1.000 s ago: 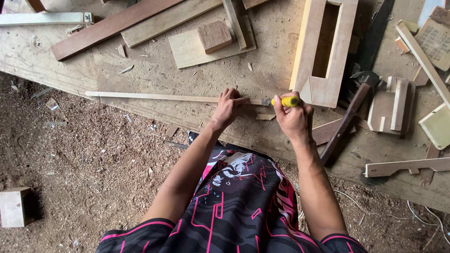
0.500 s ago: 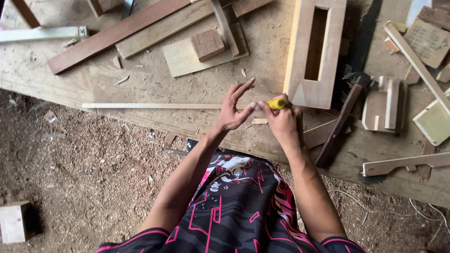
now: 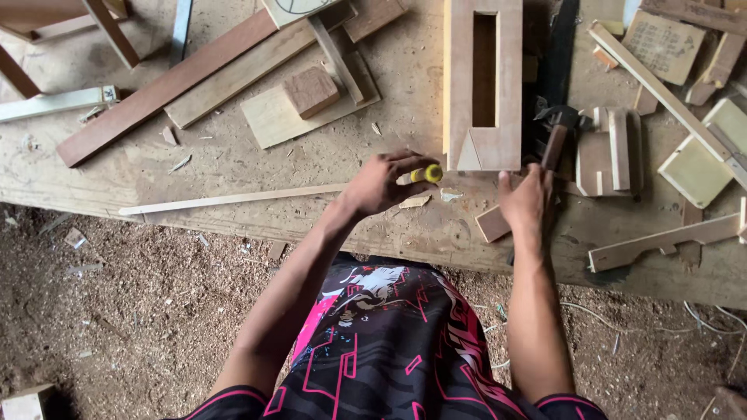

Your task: The person assembles small wooden parts using a hammer and chisel. They repeatedly hammer nails into wooden pieces, chisel edges, and fit components together on a cluttered workbench.

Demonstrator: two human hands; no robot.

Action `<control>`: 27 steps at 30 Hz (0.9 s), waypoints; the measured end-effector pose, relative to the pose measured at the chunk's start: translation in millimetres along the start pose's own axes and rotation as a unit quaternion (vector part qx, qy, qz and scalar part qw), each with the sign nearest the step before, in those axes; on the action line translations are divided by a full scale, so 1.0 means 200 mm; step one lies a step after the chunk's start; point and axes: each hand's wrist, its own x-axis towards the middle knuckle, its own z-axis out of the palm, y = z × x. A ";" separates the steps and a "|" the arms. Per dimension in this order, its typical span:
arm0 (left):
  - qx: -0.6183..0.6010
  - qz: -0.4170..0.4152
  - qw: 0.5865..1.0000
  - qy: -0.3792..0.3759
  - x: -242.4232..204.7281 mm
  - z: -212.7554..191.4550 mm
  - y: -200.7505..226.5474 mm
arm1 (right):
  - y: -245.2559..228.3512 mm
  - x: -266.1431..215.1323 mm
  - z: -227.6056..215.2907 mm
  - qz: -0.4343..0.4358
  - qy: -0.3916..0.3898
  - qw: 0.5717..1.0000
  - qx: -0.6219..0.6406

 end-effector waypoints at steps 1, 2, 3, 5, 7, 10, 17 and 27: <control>0.002 -0.018 1.000 -0.003 -0.02 0.01 0.01 | 0.08 0.05 0.03 0.025 -0.001 1.000 0.003; 0.004 -0.036 0.999 -0.007 -0.03 0.02 0.02 | 0.15 0.10 0.07 0.050 -0.002 0.999 0.007; 0.009 -0.052 0.999 -0.008 -0.03 0.02 0.02 | 0.19 0.15 0.10 0.071 -0.002 0.997 0.012; 0.004 -0.059 0.998 -0.004 -0.03 0.02 0.02 | 0.26 0.21 0.14 0.051 0.017 0.998 0.023; 0.004 -0.069 0.998 -0.007 -0.04 0.02 0.02 | 0.29 0.24 0.14 0.079 0.003 0.997 0.014; 0.006 -0.076 0.997 -0.010 -0.05 0.03 0.00 | 0.32 0.26 0.10 0.136 -0.036 0.989 -0.052; -0.013 -0.056 0.998 0.006 -0.08 0.05 -0.03 | 0.36 0.32 0.12 0.169 0.027 0.985 -0.015; -0.011 -0.039 0.999 0.022 -0.08 0.07 -0.07 | 0.17 0.05 -0.38 -0.034 -0.007 0.999 -0.041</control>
